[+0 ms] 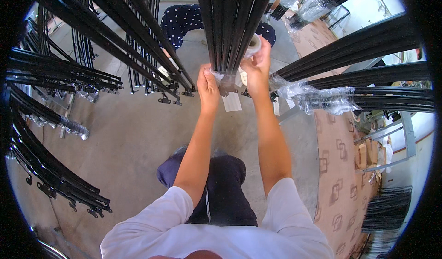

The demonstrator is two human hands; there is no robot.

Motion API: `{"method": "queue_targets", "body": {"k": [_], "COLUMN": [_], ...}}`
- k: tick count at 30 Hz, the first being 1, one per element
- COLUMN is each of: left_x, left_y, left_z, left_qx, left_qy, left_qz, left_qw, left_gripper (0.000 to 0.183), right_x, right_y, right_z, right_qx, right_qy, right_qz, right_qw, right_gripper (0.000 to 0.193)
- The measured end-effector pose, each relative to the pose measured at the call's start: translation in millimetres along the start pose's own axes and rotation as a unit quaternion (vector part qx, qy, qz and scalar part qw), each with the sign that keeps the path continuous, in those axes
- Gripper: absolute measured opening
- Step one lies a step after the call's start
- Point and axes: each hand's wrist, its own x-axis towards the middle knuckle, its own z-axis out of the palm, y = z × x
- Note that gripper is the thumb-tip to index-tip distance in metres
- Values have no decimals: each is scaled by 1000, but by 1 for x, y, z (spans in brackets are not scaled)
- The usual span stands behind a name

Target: The person wraps bundles of black metal rods with plastic film by hand, securing the ends of the film to the rods.

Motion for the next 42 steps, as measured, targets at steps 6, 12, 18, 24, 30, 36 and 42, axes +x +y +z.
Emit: {"method": "queue_targets", "body": {"k": [6,12,18,24,30,36,42], "left_x": [-2,-2,-2,2,3,0,-2], "left_y": [-3,0,1,15,1,12,3], "left_z": [1,-1,-8,-17,-9,0,-9], "left_qx": [-31,4,-69,210,73,81,144], "left_qy": [5,18,60,20,76,62,74], "left_qz": [-54,-14,-10,76,15,-7,72], "left_qw": [998,1000,996,975,994,995,984], "left_gripper": [32,27,29,48,52,47,51], "right_x": [-14,13,34,25,-30,-38,-41], "right_y": [-1,13,18,16,4,-8,4], "right_z": [-8,-2,18,15,11,11,34], "right_qx": [-101,-120,-95,-93,168,-124,-195], "right_qy": [57,-104,-379,-329,-37,-103,69], "right_qz": [-85,161,116,182,171,66,-45], "right_qw": [990,974,913,922,970,985,977], "right_gripper": [59,35,41,26,35,38,15]}}
